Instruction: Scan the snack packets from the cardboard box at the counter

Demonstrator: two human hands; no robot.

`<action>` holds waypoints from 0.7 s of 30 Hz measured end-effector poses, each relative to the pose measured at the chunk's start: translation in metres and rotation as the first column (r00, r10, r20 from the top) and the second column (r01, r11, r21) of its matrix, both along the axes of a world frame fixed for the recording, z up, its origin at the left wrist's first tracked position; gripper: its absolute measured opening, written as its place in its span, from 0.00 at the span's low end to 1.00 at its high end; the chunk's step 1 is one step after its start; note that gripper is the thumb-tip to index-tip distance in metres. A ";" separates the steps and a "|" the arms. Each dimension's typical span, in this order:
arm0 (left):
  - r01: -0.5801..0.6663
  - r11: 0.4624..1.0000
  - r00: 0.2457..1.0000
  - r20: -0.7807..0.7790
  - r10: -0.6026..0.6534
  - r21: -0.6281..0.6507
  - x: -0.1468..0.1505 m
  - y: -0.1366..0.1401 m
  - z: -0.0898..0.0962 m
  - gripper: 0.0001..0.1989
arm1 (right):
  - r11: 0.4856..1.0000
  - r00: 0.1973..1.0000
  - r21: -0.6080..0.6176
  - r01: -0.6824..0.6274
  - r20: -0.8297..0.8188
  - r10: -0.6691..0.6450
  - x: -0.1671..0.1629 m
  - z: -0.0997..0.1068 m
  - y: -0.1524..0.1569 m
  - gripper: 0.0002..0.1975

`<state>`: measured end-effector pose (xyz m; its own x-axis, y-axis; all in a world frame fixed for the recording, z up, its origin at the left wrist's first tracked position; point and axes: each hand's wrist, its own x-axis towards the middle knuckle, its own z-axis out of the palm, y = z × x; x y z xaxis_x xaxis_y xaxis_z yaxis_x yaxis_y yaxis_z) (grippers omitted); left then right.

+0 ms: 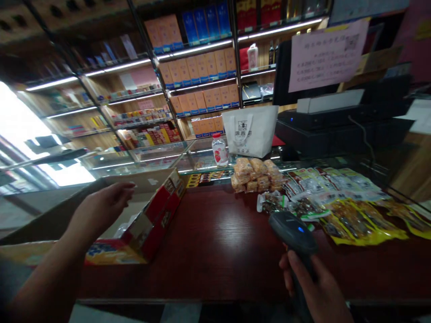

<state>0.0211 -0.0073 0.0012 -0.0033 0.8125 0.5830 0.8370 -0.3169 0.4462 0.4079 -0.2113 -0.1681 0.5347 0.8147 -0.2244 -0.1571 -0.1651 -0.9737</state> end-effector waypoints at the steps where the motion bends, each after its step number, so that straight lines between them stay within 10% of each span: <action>1: 0.058 0.996 0.998 -0.036 -0.056 0.064 0.020 -0.005 -0.003 0.09 | 0.999 0.999 0.034 0.025 -0.023 -0.024 0.000 0.000 0.001 0.33; 4: 0.398 0.917 0.913 -0.089 -0.397 -0.011 0.085 -0.014 -0.031 0.12 | 0.981 0.990 0.153 0.120 -0.093 -0.106 0.000 0.002 0.003 0.28; 9: 0.744 0.630 0.636 -0.053 -0.770 -0.222 0.192 0.004 -0.118 0.11 | 0.930 0.961 0.257 0.261 -0.161 -0.225 0.004 0.010 0.000 0.23; 13: 0.695 0.691 0.674 -0.157 -0.722 -0.198 0.263 0.021 -0.162 0.15 | 0.905 0.938 0.273 0.325 -0.216 -0.272 0.009 0.013 -0.006 0.25; 21: 0.628 0.766 0.683 -0.374 -0.627 -0.136 0.330 0.030 -0.169 0.11 | 0.895 0.918 0.249 0.371 -0.240 -0.314 0.013 0.014 -0.010 0.27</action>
<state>0.3516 0.0230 -0.1674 0.7250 0.5418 0.4253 0.5390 -0.8307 0.1395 0.4204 -0.2210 -0.1540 0.7629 0.6320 -0.1363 -0.3385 0.2109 -0.9170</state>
